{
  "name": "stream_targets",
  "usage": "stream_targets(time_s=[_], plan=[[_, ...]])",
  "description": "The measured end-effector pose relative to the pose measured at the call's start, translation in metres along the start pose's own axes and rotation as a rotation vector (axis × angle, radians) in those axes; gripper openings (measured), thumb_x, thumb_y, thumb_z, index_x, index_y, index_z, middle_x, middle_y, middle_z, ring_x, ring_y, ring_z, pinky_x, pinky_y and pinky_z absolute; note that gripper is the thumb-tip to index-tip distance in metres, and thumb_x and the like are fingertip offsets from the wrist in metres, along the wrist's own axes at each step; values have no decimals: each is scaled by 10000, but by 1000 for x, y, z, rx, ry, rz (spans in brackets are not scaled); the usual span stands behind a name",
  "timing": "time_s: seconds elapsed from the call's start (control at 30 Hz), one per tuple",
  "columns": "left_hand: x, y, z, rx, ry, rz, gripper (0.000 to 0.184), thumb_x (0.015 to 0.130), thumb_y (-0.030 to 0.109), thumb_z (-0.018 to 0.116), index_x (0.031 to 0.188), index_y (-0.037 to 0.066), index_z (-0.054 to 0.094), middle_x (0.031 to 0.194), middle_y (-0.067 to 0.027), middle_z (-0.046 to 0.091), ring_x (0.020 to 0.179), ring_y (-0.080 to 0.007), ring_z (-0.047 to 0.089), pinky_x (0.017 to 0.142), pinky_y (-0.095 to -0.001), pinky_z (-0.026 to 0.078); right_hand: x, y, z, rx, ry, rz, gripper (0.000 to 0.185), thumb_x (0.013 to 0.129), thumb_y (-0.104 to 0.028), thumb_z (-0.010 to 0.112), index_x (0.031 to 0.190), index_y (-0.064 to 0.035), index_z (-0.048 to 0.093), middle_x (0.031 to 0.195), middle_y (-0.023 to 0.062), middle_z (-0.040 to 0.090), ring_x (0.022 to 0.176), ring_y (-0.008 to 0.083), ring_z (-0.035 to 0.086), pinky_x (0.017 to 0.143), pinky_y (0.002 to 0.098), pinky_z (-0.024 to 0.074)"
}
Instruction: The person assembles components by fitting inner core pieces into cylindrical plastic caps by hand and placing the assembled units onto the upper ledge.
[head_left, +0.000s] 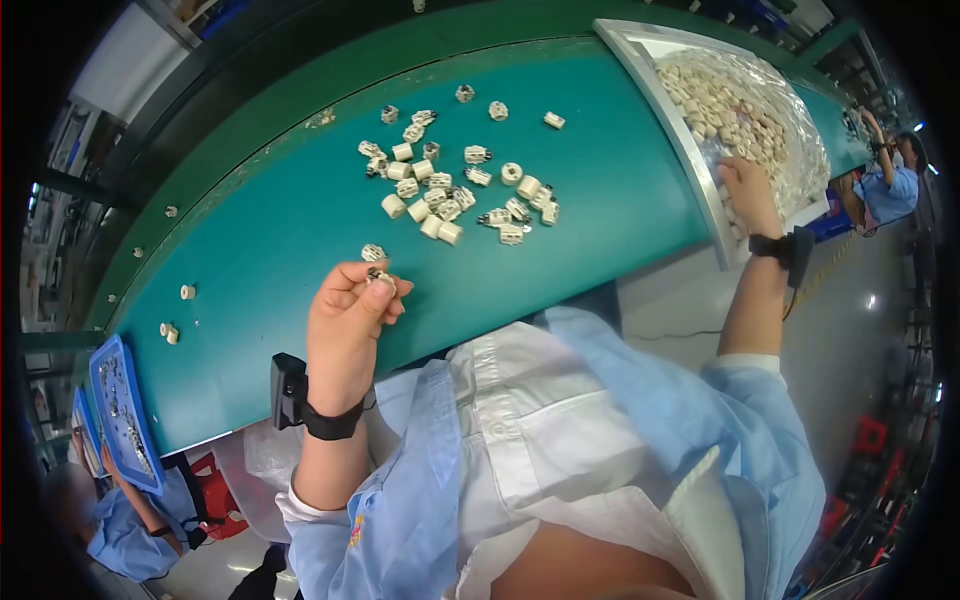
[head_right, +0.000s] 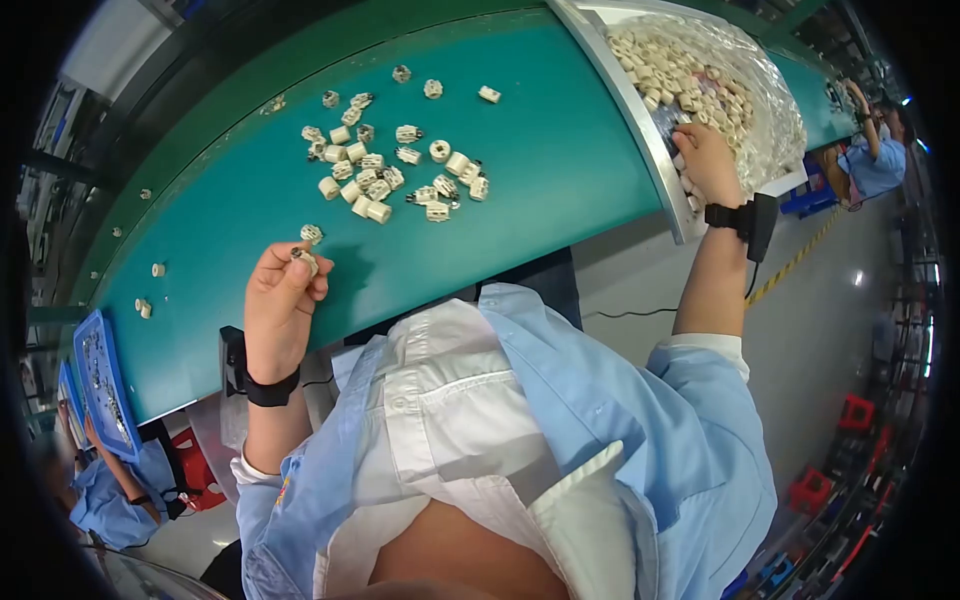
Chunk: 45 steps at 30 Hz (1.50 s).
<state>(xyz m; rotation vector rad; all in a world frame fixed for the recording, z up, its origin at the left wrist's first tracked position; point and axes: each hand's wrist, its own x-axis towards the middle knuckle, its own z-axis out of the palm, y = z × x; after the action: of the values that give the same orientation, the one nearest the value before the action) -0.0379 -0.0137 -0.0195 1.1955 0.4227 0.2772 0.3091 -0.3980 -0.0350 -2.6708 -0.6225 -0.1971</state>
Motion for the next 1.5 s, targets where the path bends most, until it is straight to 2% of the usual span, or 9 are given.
stream_targets(time_s=[0.2, 0.47, 0.5, 0.63, 0.8, 0.9, 1.03, 1.33, 1.5], plan=[[-7, -15, 23, 84, 52, 32, 279, 870, 180, 536, 1082, -1, 537, 777, -35, 570, 651, -76, 471, 608, -193, 392, 15, -12, -11, 23, -52, 104, 233, 766, -196, 600, 882, 5, 620, 796, 179, 616, 749, 295, 594, 667, 347, 448], [-14, -15, 30, 160, 135, 106, 303, 888, 180, 506, 1132, 3, 529, 844, -30, 569, 719, -80, 474, 672, -200, 394, 33, 21, 4, 96, 440, -129, 334, 847, -296, 537, 889, 32, 585, 796, 157, 599, 733, 291, 562, 671, 343, 426], [-14, -14, 30, 193, 131, 111, 299, 884, 164, 510, 1135, 1, 526, 858, -34, 570, 736, -82, 484, 683, -201, 397, 26, 5, 0, 301, 433, -90, 320, 857, -282, 534, 935, 25, 576, 810, 110, 597, 717, 206, 548, 658, 288, 423], [-14, -10, 37, 210, 92, 156, 280, 851, 72, 536, 1119, -7, 526, 905, -46, 577, 805, -91, 524, 736, -208, 411, -1, -51, -19, 1200, 107, 16, 261, 891, -199, 490, 1040, 11, 527, 844, 86, 593, 673, 90, 505, 626, 188, 415], [-11, -16, 46, 89, 9, 225, 262, 788, -30, 581, 1048, -15, 543, 935, -53, 583, 856, -107, 546, 778, -213, 423, -57, -155, 8, 1548, -503, -186, 261, 892, -95, 445, 1112, 32, 503, 898, 107, 588, 732, 125, 532, 667, 239, 443], [-14, -11, 53, 189, 2, 241, 262, 776, -50, 589, 1032, -22, 545, 970, -69, 569, 867, -112, 542, 770, -215, 432, -72, -204, 21, 1638, -707, -167, 316, 883, -93, 465, 1173, 31, 469, 937, 114, 585, 782, 137, 541, 703, 258, 454], [-16, -13, 46, 422, -47, 354, 259, 768, -64, 593, 1019, -23, 549, 1001, -76, 539, 888, -111, 534, 768, -227, 437, -79, -234, 36, 1608, -782, -173, 327, 880, -118, 487, 1176, 18, 462, 937, 106, 587, 752, 128, 545, 685, 242, 459], [-20, -17, 41, 175, 14, 287, 255, 755, -86, 596, 994, -17, 540, 956, -68, 536, 873, -117, 537, 775, -241, 441, -83, -263, 50, 1627, -812, -225, 237, 857, -147, 544, 1037, 6, 520, 861, 98, 597, 700, 115, 538, 626, 228, 452], [-15, -22, 39, 172, -18, 412, 261, 733, -114, 601, 965, -10, 542, 977, -78, 501, 885, -125, 519, 786, -251, 439, -84, -266, 52, 1496, -823, -286, 244, 870, -147, 524, 1053, 14, 514, 864, 96, 601, 735, 108, 555, 657, 220, 460]])
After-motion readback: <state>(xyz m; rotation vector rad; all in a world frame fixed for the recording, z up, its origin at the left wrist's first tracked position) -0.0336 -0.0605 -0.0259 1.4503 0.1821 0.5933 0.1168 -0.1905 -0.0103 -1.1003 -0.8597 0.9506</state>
